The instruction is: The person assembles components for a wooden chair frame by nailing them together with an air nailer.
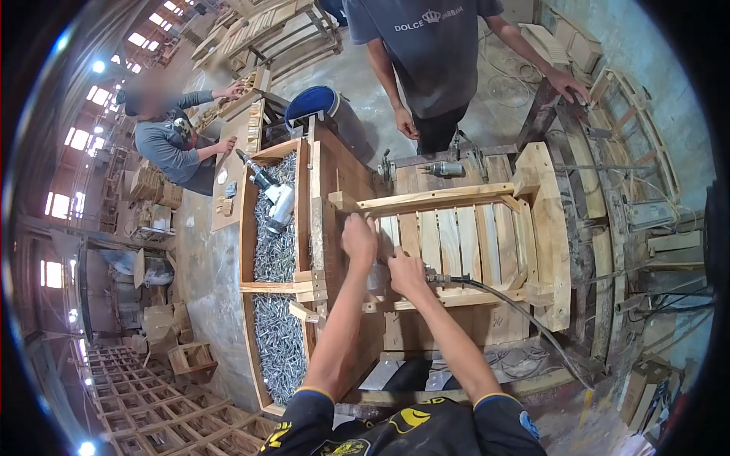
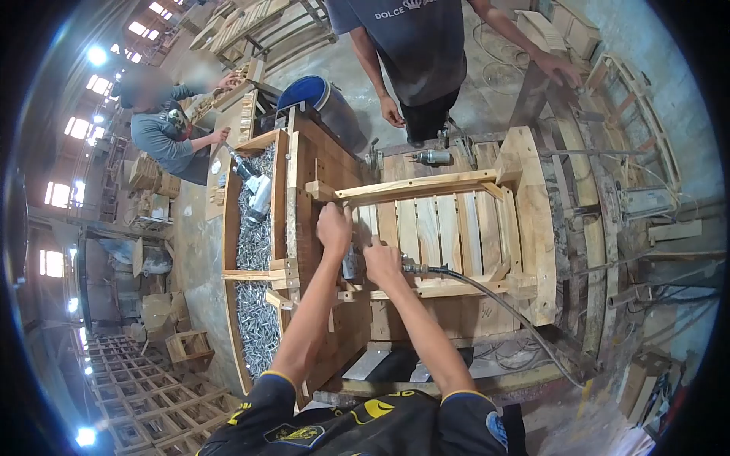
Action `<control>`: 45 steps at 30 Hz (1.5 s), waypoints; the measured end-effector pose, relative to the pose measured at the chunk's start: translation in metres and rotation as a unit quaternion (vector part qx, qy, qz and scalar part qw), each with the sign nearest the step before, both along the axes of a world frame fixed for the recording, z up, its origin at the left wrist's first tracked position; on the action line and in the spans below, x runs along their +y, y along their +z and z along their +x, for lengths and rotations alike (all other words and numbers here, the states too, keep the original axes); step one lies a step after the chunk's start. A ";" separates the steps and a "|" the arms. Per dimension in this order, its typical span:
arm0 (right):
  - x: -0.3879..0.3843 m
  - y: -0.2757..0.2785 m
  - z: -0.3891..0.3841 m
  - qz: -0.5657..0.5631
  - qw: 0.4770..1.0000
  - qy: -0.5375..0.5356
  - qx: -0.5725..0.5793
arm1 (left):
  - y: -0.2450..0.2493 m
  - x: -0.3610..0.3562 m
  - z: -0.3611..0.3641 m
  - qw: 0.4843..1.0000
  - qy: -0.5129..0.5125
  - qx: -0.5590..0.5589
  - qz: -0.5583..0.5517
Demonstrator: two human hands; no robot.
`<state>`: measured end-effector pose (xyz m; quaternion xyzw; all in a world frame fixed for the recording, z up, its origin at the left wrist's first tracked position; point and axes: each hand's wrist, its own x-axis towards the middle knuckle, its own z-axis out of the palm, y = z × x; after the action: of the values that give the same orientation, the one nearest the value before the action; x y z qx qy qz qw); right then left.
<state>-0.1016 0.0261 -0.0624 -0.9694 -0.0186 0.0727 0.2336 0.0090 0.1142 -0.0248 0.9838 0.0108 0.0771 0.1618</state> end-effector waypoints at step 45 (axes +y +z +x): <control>0.037 0.005 -0.010 -0.039 0.991 -0.097 -0.087 | 0.021 0.046 -0.136 0.980 -0.106 0.086 0.148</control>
<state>-0.1115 0.0630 -0.0572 -0.9776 0.0578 -0.0341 0.1993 -0.1270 0.1606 -0.0040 0.9953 -0.0915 -0.0245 0.0203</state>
